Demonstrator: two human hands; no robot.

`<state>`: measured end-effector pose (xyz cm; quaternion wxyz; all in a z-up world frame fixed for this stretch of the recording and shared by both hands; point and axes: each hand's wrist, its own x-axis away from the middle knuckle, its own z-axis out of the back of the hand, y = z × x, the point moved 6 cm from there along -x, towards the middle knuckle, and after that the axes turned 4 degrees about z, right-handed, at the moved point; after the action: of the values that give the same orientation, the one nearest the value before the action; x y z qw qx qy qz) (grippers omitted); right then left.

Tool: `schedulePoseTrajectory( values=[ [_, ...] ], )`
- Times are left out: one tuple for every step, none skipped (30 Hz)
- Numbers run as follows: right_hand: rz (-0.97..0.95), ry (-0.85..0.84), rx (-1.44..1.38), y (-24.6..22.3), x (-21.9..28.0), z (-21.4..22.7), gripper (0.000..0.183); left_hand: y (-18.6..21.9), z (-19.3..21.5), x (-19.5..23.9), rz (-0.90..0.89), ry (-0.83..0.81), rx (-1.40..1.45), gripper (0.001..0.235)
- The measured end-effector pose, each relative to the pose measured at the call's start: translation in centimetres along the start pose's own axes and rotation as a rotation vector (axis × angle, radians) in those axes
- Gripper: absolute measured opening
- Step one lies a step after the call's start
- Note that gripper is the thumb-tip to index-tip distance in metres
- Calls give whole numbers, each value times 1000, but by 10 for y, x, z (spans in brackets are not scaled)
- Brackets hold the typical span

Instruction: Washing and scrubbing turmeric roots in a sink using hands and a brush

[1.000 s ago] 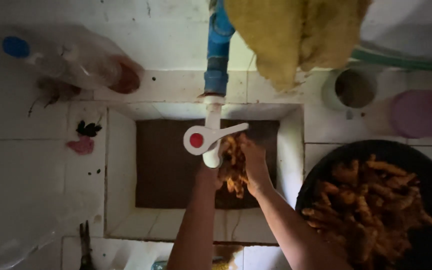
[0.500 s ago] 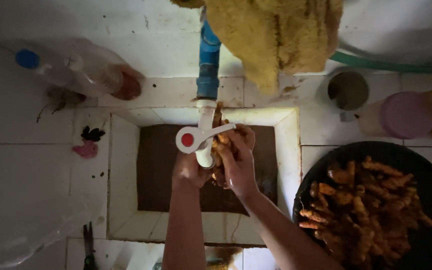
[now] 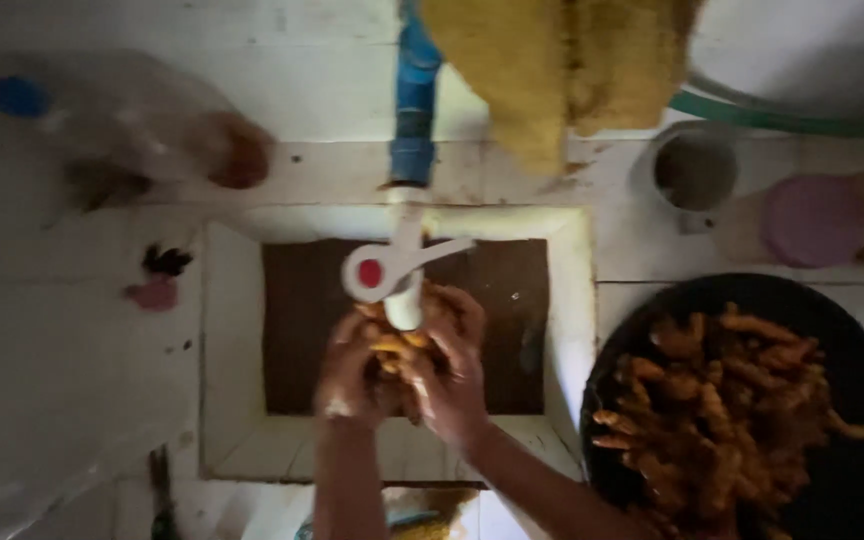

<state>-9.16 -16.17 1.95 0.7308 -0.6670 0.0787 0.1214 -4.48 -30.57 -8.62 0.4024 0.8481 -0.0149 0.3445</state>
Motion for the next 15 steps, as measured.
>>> schedulePoseTrajectory(
  values=[
    [21,-24,-31,-3,-8,-5,26,0,18,-11,-51,60,-172,19],
    [42,-48,-62,-6,-17,-9,44,0,35,-22,-105,118,-343,9],
    [43,-32,-36,-4,-22,-12,44,3,33,-26,-91,91,-341,9],
    [69,-25,-68,-3,-27,-15,40,6,34,-29,-68,99,-126,18],
    [97,-22,-104,-2,-33,-20,35,10,37,-33,-45,114,89,31],
    [100,-9,-83,-7,-40,-15,35,36,-5,-21,-31,94,91,31],
    [99,-24,-125,-12,-47,-15,31,61,-40,-9,54,154,81,29],
    [99,-38,-167,-18,-54,-14,28,87,-75,5,140,213,70,28],
    [104,-33,-159,-18,-55,-10,28,59,-31,-27,143,202,70,28],
    [112,-10,-138,-19,-56,-5,24,56,3,-48,-241,68,-720,50],
    [115,13,-118,-20,-56,0,29,34,33,-49,-641,-87,-1497,73],
    [116,18,-111,-24,-52,7,29,49,-14,-30,-643,-96,-1494,73],
    [64,23,-100,-25,-48,14,23,63,-62,-8,-609,-263,-1167,64],
    [11,27,-90,-25,-43,21,24,79,-109,15,-561,-413,-836,55],
    [11,32,-89,-20,-36,26,24,64,-115,18,-560,-418,-837,55]
  ],
)
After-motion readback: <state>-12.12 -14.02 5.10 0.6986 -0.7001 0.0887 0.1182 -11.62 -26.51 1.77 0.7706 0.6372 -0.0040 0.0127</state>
